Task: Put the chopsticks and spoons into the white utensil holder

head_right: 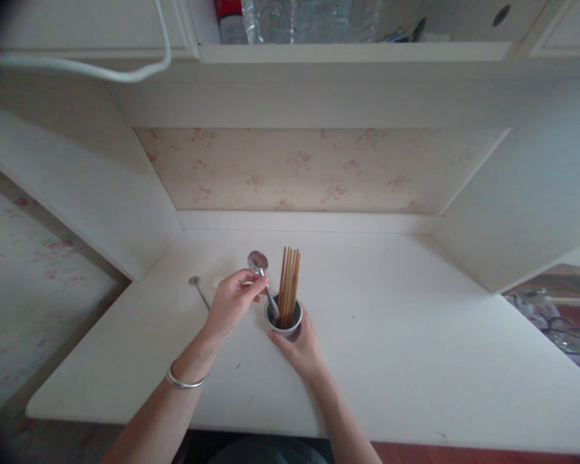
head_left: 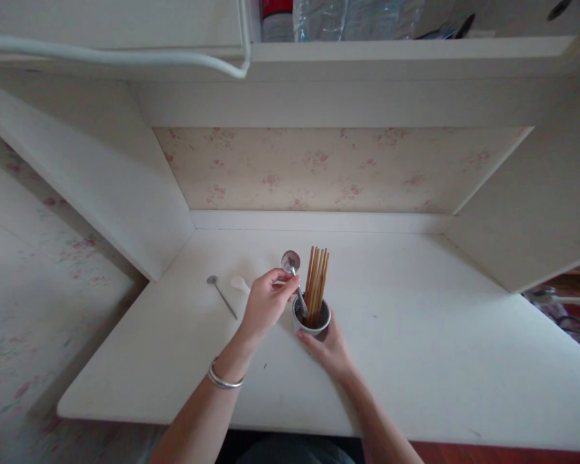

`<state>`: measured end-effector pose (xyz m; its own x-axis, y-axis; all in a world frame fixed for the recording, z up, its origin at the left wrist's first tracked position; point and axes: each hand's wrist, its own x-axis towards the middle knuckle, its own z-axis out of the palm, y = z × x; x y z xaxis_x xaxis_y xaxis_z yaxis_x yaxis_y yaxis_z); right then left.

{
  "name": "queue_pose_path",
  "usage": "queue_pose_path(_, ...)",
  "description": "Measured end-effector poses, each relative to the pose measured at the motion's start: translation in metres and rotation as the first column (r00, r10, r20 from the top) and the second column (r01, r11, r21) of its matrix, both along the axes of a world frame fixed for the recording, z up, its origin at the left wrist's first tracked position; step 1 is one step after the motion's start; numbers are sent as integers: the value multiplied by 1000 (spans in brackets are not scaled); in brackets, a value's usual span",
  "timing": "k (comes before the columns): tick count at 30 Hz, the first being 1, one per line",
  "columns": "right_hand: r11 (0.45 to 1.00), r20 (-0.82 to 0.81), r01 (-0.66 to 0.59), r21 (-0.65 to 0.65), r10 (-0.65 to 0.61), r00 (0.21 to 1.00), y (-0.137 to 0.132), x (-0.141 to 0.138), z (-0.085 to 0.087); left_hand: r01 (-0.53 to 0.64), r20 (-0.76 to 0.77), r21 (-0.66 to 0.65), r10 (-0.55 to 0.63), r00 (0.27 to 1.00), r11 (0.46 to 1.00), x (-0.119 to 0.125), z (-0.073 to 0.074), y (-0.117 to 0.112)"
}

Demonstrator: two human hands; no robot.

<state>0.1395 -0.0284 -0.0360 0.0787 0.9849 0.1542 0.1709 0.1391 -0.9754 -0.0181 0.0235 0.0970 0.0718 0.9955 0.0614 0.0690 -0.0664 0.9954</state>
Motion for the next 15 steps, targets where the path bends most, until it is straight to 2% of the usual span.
queue_pose_path(5,1000,33,-6,12,6,999,0,0,-4,5,-197,127,20,980,992,4,-33,-1)
queue_pose_path(8,1000,40,4,20,-4,999,1,1,-7,14,-254,172,31,967,985,3,-49,-2)
queue_pose_path(11,1000,66,17,13,-18,998,1,1,-7,20,-272,138,18,962,990,2,-60,-3)
queue_pose_path(15,1000,59,10,-2,-10,998,0,2,-3,-3,-221,70,18,975,998,2,-66,-5)
